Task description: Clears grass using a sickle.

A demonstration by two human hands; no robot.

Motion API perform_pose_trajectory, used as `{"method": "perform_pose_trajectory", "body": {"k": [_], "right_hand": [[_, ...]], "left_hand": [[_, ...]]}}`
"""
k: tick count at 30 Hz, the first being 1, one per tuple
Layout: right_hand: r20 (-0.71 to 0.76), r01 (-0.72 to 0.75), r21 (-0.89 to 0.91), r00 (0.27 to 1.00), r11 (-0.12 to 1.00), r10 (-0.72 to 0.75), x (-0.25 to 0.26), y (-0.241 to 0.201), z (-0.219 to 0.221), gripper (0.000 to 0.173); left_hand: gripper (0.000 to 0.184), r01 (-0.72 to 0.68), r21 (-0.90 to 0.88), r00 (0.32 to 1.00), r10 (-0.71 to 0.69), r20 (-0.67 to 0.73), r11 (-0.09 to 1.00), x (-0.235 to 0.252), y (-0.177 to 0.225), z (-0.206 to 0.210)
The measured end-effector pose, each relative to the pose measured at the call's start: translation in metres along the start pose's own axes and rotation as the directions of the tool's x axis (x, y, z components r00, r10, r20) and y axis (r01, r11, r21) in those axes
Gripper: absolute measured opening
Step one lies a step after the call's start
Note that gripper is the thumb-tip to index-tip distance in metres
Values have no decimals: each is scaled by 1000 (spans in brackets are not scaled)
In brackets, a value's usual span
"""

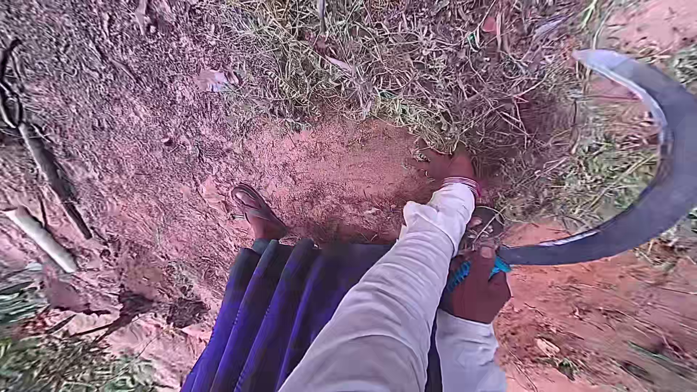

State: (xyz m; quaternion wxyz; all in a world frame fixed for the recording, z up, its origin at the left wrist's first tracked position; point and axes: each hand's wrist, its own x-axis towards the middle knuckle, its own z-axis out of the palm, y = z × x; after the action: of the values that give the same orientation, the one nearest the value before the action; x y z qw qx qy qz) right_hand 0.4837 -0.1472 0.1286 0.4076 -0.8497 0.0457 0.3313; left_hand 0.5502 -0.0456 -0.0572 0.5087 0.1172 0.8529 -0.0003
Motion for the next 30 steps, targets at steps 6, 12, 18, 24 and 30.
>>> {"method": "perform_pose_trajectory", "body": {"k": [6,12,18,24,30], "right_hand": [[-162,26,-52,986,998,-34,5,-8,0,23],[-1,-41,139,999,989,42,-5,0,14,20],[50,-41,122,998,992,35,-8,13,15,21],[57,-22,106,998,994,16,-14,20,17,21],[80,30,121,996,992,-40,-16,20,19,19]], "left_hand": [[79,-184,-213,810,271,521,960,-56,64,1],[66,-175,-214,965,211,157,961,16,10,-131],[65,-220,280,927,290,-238,935,122,-6,-195],[42,-214,593,954,295,-43,776,111,33,-191],[28,-250,398,950,303,-74,883,109,17,-232]]}}
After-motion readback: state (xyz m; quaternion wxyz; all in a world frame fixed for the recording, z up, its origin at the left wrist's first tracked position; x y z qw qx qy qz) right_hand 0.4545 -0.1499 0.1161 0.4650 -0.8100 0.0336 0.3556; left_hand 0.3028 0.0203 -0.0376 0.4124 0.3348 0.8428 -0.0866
